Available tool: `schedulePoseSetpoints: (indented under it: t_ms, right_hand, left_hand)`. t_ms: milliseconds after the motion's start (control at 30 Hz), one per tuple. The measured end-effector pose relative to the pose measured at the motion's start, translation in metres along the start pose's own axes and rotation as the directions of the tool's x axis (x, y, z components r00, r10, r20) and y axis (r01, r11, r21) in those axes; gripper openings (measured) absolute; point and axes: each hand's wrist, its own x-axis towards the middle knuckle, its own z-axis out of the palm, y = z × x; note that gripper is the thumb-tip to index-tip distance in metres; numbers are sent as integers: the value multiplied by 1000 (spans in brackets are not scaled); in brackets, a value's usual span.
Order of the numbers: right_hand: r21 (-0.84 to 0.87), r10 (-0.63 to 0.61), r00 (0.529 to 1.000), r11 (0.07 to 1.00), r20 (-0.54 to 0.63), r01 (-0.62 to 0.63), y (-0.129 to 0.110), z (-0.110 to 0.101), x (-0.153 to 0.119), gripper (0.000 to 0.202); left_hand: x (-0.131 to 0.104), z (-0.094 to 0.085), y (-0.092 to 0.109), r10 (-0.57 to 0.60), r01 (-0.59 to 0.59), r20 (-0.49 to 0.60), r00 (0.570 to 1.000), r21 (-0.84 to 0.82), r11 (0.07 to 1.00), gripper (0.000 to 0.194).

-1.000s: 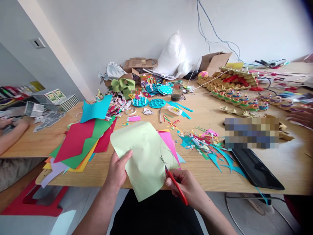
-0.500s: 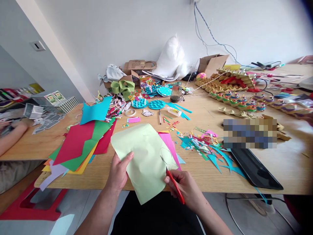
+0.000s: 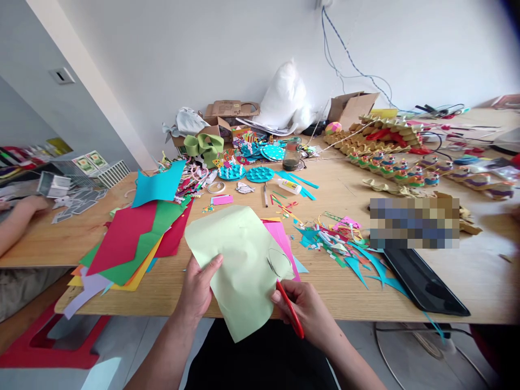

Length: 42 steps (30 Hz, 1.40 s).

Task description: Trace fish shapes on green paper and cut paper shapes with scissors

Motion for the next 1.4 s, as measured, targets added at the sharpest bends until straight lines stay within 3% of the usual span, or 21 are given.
schedulePoseSetpoints:
  t_ms: [233, 600, 800, 967, 1400]
  right_hand:
    - [24, 87, 995, 996, -52, -86, 4, 8, 1, 47]
    - [35, 14, 999, 999, -46, -13, -7, 6, 3, 54]
    - [65, -8, 998, 998, -60, 12, 2, 12, 5, 59]
    - [104, 68, 993, 993, -93, -58, 5, 18, 4, 60]
    - [202, -30, 999, 979, -36, 37, 8, 18, 8, 56]
  left_hand:
    - [1, 0, -2, 3, -3, -9, 1000, 2, 1000, 69]
    - [-1, -2, -4, -5, 4, 49, 999, 30, 1000, 67]
    - [-2, -2, -5, -1, -1, 52, 999, 24, 1000, 69]
    - [-1, -1, -5, 0, -1, 65, 998, 10, 1000, 66]
    - [-1, -6, -8, -7, 5, 72, 997, 32, 999, 67]
